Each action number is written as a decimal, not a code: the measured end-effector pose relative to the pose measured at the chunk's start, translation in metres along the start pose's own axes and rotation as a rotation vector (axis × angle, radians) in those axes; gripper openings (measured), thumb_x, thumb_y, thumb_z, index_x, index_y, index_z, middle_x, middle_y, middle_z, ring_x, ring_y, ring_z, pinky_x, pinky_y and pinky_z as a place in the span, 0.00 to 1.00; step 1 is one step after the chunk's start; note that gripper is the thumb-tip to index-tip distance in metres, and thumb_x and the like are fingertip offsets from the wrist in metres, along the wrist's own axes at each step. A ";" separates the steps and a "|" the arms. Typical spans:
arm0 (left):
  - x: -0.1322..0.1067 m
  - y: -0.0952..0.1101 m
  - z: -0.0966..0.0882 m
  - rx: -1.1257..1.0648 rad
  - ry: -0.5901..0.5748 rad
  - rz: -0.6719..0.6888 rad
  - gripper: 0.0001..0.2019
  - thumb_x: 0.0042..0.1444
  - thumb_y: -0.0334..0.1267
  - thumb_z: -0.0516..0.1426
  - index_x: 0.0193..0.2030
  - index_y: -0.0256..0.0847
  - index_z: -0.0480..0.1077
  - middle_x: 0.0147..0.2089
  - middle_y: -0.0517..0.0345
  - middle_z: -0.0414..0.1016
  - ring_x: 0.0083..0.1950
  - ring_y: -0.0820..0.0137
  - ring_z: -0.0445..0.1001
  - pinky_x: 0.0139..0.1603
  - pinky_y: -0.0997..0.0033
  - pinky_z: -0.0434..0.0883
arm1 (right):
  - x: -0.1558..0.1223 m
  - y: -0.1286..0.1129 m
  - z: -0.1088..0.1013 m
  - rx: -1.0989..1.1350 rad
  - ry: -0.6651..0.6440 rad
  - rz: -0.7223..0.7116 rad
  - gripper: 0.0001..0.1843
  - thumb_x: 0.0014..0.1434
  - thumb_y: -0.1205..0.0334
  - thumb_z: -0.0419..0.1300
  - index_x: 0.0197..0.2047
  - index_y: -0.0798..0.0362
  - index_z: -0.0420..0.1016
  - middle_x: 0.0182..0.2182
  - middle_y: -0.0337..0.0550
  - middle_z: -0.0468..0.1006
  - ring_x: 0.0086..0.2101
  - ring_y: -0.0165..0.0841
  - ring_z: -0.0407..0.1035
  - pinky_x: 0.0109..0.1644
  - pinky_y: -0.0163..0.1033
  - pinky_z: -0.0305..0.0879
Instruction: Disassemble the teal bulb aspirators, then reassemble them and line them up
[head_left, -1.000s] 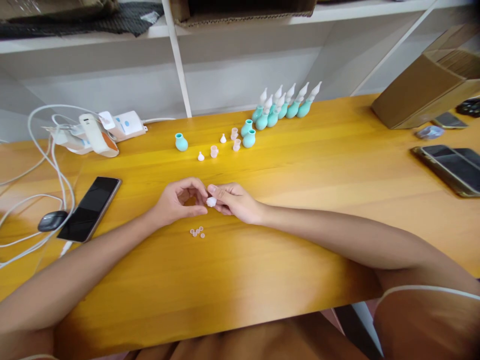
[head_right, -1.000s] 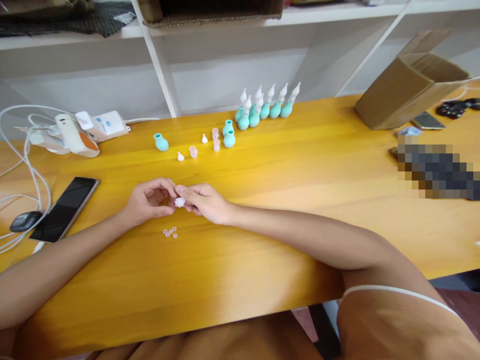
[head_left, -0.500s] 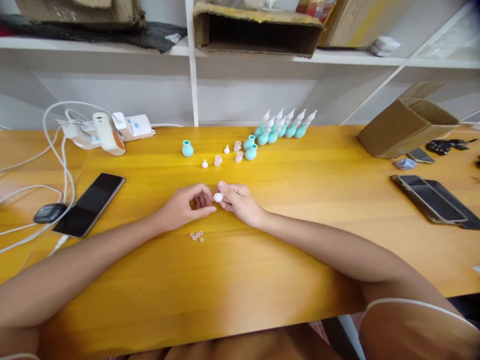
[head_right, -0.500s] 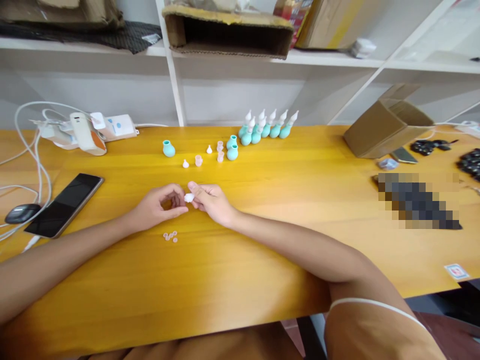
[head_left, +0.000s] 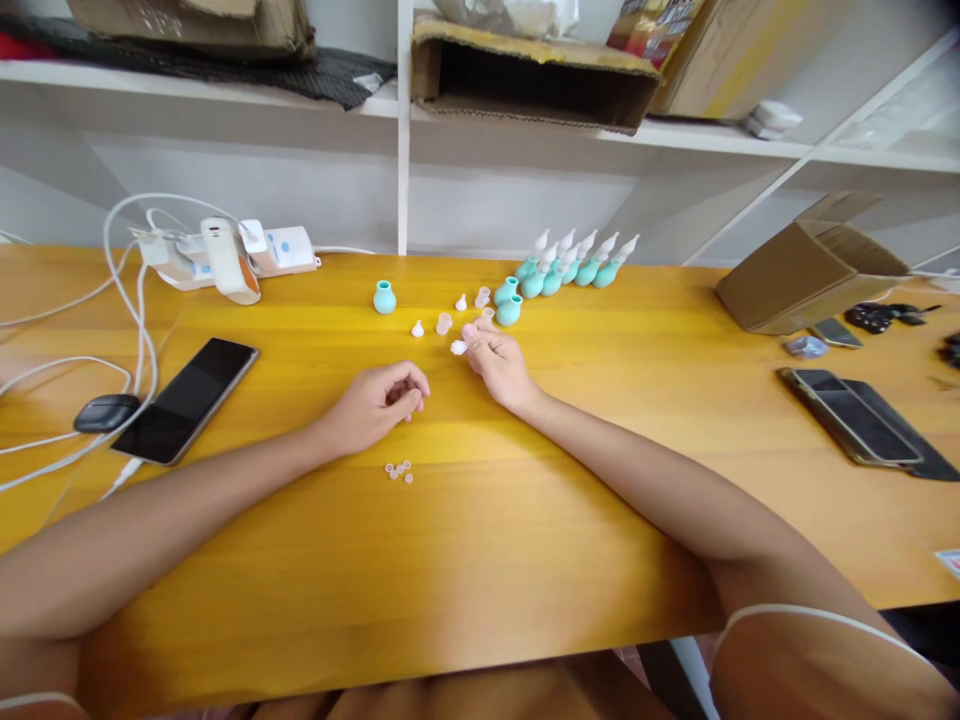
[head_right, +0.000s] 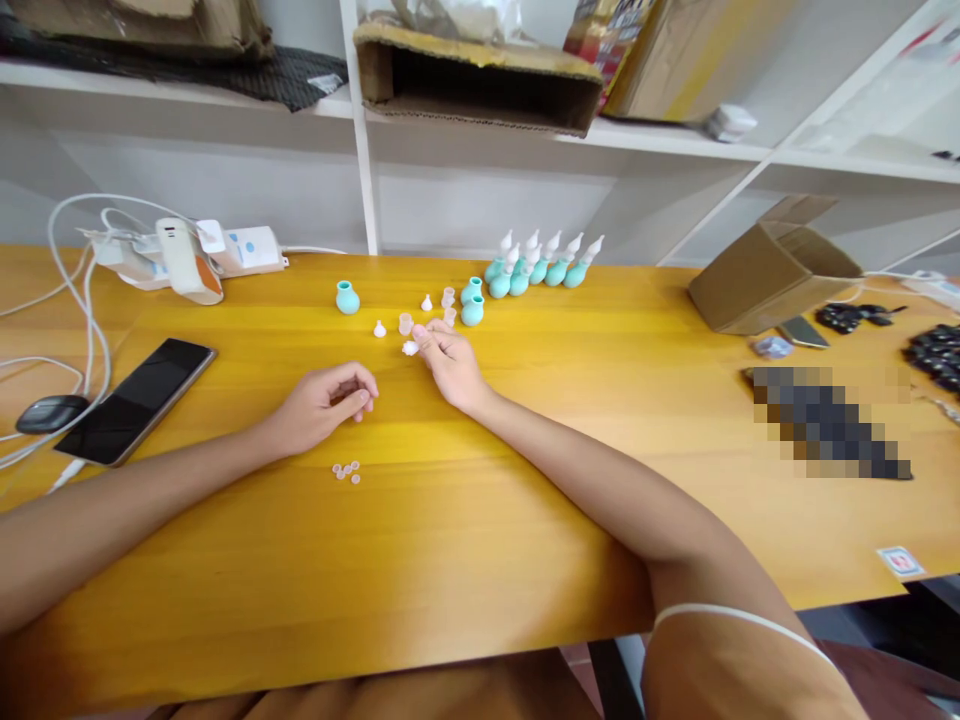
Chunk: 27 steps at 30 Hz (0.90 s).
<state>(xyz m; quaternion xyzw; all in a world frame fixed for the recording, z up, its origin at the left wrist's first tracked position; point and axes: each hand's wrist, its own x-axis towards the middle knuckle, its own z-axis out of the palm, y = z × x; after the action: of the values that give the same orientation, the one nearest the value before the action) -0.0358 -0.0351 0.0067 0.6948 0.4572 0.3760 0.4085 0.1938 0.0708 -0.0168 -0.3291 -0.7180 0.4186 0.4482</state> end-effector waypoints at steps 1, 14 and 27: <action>0.000 0.000 0.000 0.012 0.010 -0.005 0.04 0.68 0.37 0.58 0.42 0.42 0.73 0.34 0.61 0.79 0.31 0.72 0.77 0.35 0.72 0.72 | 0.002 0.000 -0.004 -0.093 -0.045 -0.089 0.37 0.75 0.31 0.55 0.24 0.51 0.68 0.29 0.39 0.65 0.31 0.31 0.60 0.39 0.40 0.58; 0.007 -0.001 -0.013 0.334 -0.303 0.161 0.07 0.56 0.27 0.60 0.38 0.42 0.76 0.34 0.62 0.77 0.35 0.69 0.72 0.41 0.69 0.67 | -0.005 -0.029 -0.011 -1.091 -0.246 -0.056 0.20 0.78 0.53 0.52 0.43 0.55 0.80 0.47 0.52 0.80 0.35 0.36 0.67 0.34 0.43 0.47; 0.007 0.015 -0.027 0.335 -0.674 0.295 0.05 0.57 0.35 0.73 0.38 0.47 0.83 0.40 0.59 0.80 0.45 0.65 0.75 0.54 0.64 0.67 | 0.045 -0.050 -0.012 -1.132 -0.394 -0.179 0.24 0.77 0.63 0.50 0.71 0.56 0.73 0.64 0.60 0.76 0.49 0.49 0.74 0.46 0.47 0.63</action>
<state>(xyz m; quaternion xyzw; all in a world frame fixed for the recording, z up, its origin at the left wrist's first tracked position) -0.0528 -0.0260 0.0317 0.8941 0.2481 0.1020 0.3585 0.1826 0.0914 0.0478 -0.3712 -0.9235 -0.0147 0.0957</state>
